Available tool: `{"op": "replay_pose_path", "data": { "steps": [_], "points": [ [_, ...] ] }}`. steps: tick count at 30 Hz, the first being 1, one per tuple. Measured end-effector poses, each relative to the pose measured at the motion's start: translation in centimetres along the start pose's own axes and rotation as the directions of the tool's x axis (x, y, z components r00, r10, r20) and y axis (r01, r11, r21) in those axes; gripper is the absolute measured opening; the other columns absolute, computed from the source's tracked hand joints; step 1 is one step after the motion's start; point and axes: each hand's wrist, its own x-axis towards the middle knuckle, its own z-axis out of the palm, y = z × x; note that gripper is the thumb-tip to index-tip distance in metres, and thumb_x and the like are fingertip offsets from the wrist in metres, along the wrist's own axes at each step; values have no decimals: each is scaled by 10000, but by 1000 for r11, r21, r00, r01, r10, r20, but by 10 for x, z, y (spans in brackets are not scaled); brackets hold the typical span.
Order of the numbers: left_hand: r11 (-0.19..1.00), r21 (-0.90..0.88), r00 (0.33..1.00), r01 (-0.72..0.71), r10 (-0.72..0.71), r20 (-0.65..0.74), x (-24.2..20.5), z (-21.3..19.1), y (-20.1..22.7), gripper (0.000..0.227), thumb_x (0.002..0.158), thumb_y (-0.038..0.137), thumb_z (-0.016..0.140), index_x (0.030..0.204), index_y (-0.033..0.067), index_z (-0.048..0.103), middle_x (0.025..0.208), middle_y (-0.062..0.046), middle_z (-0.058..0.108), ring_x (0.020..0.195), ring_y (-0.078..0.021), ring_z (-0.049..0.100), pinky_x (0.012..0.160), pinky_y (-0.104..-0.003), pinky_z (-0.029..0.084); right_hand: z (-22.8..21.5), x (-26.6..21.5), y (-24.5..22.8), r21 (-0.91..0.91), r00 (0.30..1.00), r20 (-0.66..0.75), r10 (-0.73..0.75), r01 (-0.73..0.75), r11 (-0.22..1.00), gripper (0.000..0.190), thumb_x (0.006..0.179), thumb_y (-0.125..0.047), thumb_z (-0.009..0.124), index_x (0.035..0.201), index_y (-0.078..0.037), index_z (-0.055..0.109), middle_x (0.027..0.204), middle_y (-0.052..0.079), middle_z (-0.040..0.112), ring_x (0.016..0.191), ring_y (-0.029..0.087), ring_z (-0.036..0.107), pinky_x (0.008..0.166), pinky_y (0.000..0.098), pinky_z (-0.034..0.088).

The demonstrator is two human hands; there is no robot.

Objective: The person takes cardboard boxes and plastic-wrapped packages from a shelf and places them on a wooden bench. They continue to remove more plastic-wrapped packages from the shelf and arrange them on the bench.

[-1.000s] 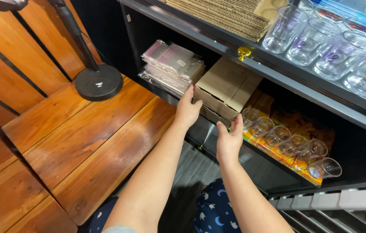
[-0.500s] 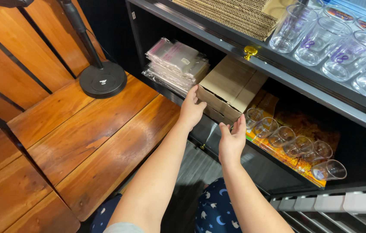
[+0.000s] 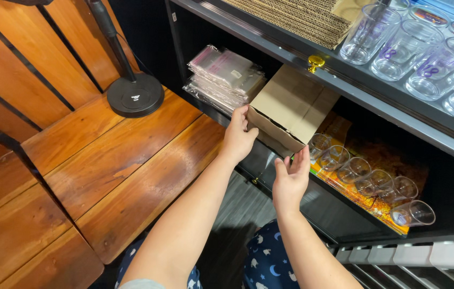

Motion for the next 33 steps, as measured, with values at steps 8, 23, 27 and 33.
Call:
{"op": "replay_pose_path", "data": {
  "steps": [8, 23, 27, 33],
  "points": [
    [995, 54, 995, -88, 90, -32, -52, -43, 9, 626, 891, 23, 672, 1462, 59, 419, 1575, -344, 403, 1420, -519, 392, 1190, -533, 396, -4, -32, 3, 47, 999, 44, -19, 17, 999, 847, 899, 159, 622, 1628, -66, 253, 1644, 265, 248, 1558, 370, 200, 1224, 485, 318],
    [997, 79, 777, -9, 56, -627, -201, -189, -12, 621, 855, 73, 753, 1393, 47, 443, 1510, -352, 490, 1402, -488, 476, 1175, -522, 430, 114, -143, 3, 185, 864, 503, 11, -120, 975, 796, 837, 177, 675, 1524, -125, 413, 1492, -8, 468, 1458, 146, 421, 1142, 337, 440],
    [995, 23, 652, -94, 79, -754, -234, -224, -20, 596, 877, 20, 726, 1405, 45, 450, 1531, -308, 499, 1450, -433, 449, 1204, -539, 367, 162, -172, 33, 186, 800, 599, -14, -122, 975, 786, 815, 166, 695, 1492, -152, 451, 1457, -50, 517, 1418, 111, 469, 1090, 315, 485],
    [991, 128, 494, -49, 136, -859, -248, -287, -50, 588, 905, 24, 716, 1422, 43, 437, 1532, -274, 516, 1440, -368, 484, 1192, -484, 404, 234, -195, 48, 157, 712, 702, -14, -135, 978, 735, 791, 193, 668, 1450, -91, 512, 1295, 40, 488, 1354, 237, 533, 1030, 448, 558]
  ]
}}
